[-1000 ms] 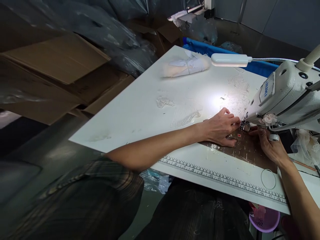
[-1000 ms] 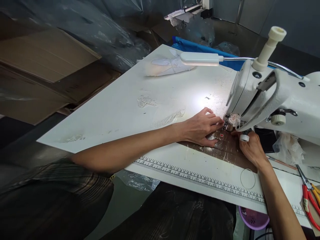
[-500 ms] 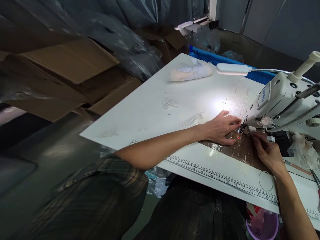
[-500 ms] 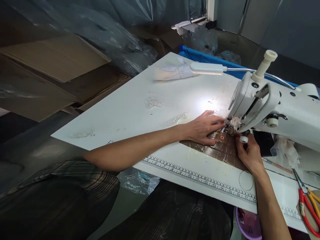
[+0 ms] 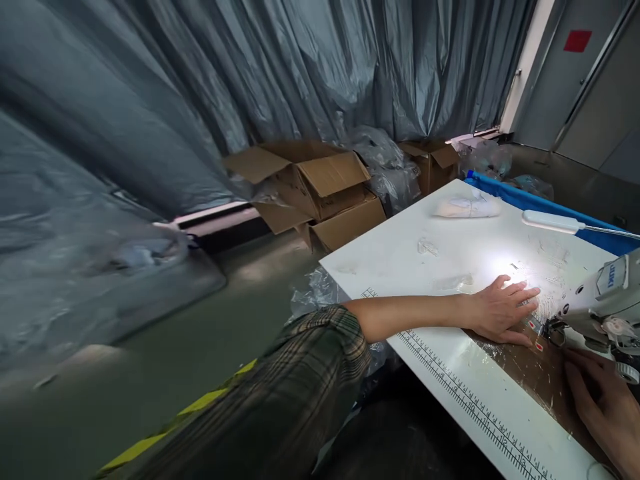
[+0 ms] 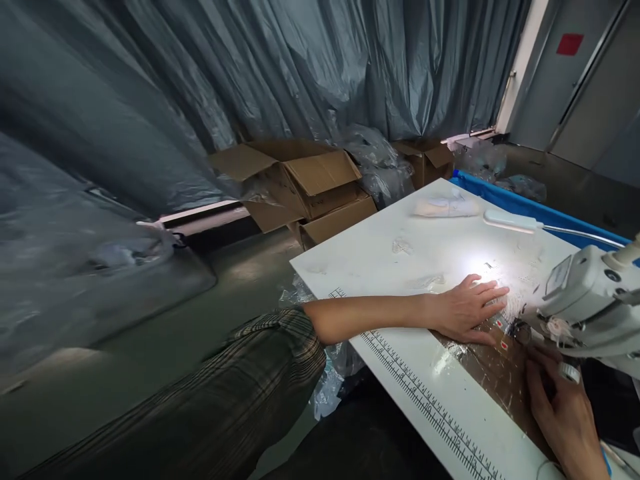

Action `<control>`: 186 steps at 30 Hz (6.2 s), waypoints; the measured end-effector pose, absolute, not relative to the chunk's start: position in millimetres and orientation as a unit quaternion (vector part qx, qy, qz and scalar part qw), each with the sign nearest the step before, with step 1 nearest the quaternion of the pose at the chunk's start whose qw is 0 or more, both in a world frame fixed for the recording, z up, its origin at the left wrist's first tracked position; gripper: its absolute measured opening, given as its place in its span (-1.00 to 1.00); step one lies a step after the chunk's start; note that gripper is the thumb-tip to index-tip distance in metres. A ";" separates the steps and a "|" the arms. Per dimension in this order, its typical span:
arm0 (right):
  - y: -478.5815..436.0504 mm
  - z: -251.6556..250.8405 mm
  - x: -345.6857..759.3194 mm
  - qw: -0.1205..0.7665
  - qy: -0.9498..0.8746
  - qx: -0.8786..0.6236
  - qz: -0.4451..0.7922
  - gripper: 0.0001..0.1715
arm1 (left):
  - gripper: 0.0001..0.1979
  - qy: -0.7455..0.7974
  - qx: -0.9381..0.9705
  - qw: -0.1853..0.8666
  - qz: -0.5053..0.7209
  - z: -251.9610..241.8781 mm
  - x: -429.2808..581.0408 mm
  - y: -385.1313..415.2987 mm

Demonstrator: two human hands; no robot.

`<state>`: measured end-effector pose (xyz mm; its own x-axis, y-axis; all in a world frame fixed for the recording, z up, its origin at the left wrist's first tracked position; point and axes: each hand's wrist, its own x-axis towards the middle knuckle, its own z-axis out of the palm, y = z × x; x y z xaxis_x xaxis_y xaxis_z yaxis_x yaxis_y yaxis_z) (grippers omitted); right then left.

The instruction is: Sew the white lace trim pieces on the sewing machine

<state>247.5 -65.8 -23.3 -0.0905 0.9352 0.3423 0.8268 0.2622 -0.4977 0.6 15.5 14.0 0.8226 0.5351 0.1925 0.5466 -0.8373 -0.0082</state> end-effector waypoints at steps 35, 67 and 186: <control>-148.1 54.3 179.2 0.252 -0.726 -0.460 0.444 -0.63 | -0.83 -0.174 -0.876 -0.374 -0.251 88.8 -58.1 -61.3; -82.3 25.7 203.8 0.396 -0.495 -0.686 0.357 -0.39 | -0.60 -0.233 -0.905 -0.209 -0.287 13.1 -27.4 9.1; -98.9 -4.5 201.4 0.239 -0.829 -0.503 0.056 -0.61 | -0.63 -0.164 -0.981 0.048 -0.092 1.2 -2.5 1.3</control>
